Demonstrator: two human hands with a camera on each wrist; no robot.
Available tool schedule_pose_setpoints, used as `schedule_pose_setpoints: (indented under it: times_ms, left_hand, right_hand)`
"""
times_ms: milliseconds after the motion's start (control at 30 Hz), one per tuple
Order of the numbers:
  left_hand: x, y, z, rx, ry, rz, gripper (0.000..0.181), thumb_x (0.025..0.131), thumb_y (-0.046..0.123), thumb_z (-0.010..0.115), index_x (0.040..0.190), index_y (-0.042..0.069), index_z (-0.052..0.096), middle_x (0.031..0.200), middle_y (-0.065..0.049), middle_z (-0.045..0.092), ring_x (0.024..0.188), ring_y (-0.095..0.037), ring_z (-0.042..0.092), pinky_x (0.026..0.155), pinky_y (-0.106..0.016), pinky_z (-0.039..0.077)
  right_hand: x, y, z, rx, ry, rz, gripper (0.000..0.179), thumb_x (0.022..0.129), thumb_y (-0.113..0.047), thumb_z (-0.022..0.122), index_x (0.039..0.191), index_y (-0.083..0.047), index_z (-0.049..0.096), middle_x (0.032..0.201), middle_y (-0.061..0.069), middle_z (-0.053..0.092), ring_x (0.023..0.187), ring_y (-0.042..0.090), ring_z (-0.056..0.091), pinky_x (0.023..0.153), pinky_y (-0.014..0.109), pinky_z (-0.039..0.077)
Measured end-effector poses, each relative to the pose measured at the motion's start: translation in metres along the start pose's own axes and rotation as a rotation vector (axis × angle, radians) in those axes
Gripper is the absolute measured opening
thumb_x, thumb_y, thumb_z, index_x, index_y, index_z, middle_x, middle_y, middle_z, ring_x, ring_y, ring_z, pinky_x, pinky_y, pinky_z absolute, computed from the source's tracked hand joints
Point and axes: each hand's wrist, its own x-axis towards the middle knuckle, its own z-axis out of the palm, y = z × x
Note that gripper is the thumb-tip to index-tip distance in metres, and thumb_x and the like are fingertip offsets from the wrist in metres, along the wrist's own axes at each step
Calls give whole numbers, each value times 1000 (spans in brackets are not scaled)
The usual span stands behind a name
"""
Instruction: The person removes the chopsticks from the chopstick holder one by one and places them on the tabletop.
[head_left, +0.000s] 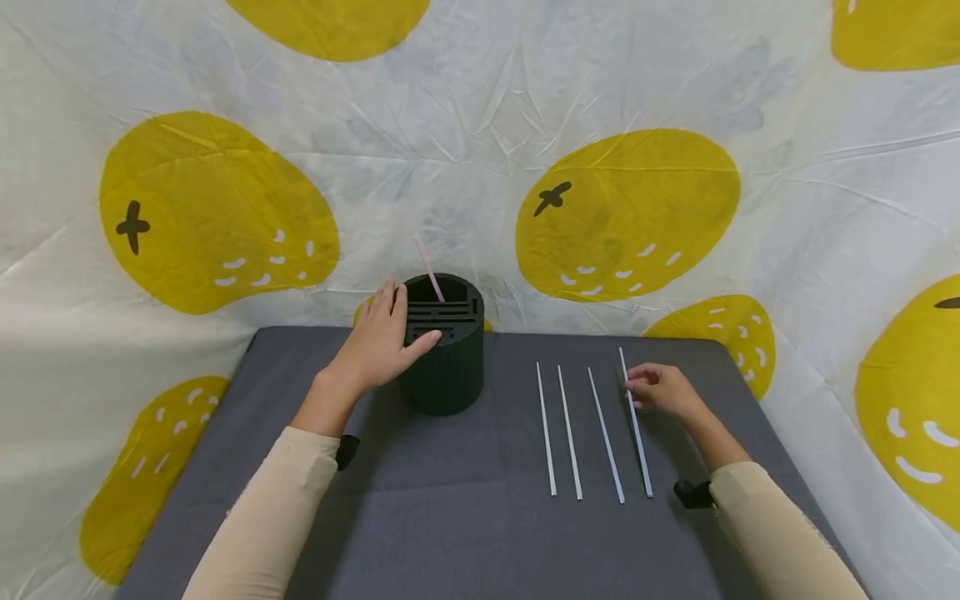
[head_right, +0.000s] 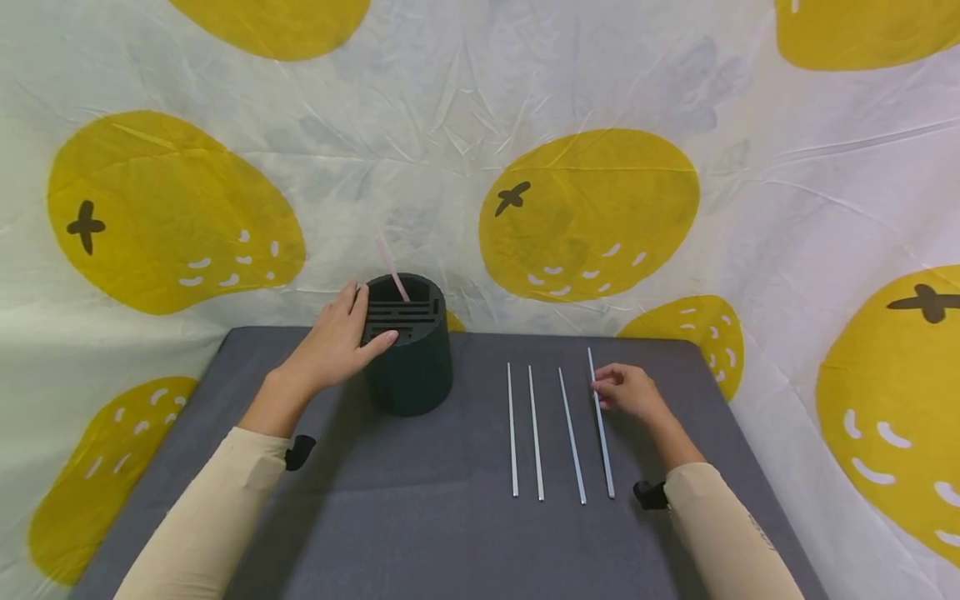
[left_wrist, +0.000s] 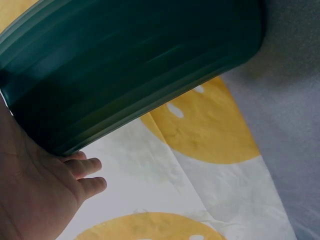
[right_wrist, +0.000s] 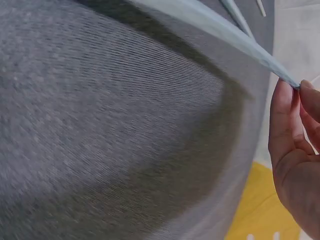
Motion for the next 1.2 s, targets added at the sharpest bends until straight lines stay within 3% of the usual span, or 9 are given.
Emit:
schedule_pose_setpoints:
  times_ms: [300, 733, 1200]
  left_hand:
    - [0, 1, 0, 3, -4, -3, 111, 96, 82, 32, 166, 1, 1, 173, -23, -5, 160, -42, 3, 126, -66, 5]
    - [0, 0, 2, 15, 0, -5, 111, 96, 82, 31, 166, 2, 0, 173, -23, -7, 160, -43, 2, 126, -66, 4]
    - [-6, 0, 5, 21, 16, -2, 110, 96, 82, 32, 166, 3, 1, 173, -21, -8, 161, -40, 1, 127, -64, 5]
  right_hand:
    - [4, 18, 12, 35, 2, 112, 36, 102, -8, 66, 127, 16, 60, 93, 8, 71, 75, 11, 64, 66, 26, 62]
    - [2, 10, 23, -53, 75, 177, 33, 100, -10, 69, 126, 11, 66, 99, 17, 72, 76, 11, 64, 66, 26, 62]
    - [2, 15, 32, -96, 155, 159, 31, 97, -12, 74, 118, 10, 70, 94, 14, 75, 73, 10, 67, 65, 27, 62]
